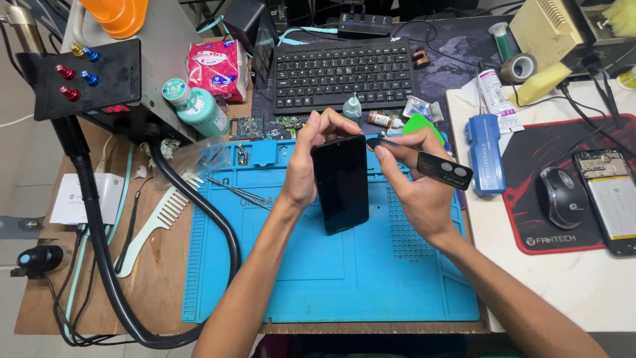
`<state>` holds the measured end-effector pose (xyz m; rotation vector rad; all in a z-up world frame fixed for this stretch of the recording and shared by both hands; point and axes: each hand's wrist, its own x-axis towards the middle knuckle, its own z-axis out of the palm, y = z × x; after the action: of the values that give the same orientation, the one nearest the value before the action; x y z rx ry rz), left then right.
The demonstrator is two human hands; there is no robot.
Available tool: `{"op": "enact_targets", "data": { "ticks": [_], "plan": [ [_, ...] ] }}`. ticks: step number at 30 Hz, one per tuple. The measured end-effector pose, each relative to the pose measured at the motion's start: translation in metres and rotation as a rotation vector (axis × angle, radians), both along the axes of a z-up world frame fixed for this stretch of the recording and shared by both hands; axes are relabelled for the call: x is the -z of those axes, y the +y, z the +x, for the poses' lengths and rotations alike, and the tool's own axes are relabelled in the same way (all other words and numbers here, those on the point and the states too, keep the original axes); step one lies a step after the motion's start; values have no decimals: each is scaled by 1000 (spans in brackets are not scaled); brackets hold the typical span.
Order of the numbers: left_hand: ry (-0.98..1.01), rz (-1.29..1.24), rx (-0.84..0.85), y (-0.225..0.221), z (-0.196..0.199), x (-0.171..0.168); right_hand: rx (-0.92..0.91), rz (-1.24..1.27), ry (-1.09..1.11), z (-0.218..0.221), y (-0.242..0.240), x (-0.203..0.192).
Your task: Using a heat gun and a prying tool to separate a mobile phone screen from the frame during a repair process.
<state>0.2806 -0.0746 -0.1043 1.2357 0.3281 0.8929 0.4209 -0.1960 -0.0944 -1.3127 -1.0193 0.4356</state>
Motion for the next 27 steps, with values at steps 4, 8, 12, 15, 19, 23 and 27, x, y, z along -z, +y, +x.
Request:
{"op": "enact_targets", "data": {
  "ticks": [4, 8, 12, 15, 19, 23, 27],
  "plan": [
    [9, 27, -6, -3, 1, 0, 18, -5, -15, -3, -1, -3],
    [21, 74, -28, -6, 0, -1, 19, -7, -26, -2, 0, -3],
    [2, 90, -36, -7, 2, -2, 14, 1, -29, 0, 0, -3],
    [5, 99, -42, -7, 1, -2, 21, 14, -48, 0, 0, -5],
    [0, 104, -42, -7, 2, -1, 20, 10, -39, -3, 0, -8],
    [3, 106, -50, -7, 2, 0, 21, 14, -56, -4, 0, -8],
    [-6, 105, -54, -8, 3, -2, 20, 53, -52, -7, 1, -10]
  ]
}}
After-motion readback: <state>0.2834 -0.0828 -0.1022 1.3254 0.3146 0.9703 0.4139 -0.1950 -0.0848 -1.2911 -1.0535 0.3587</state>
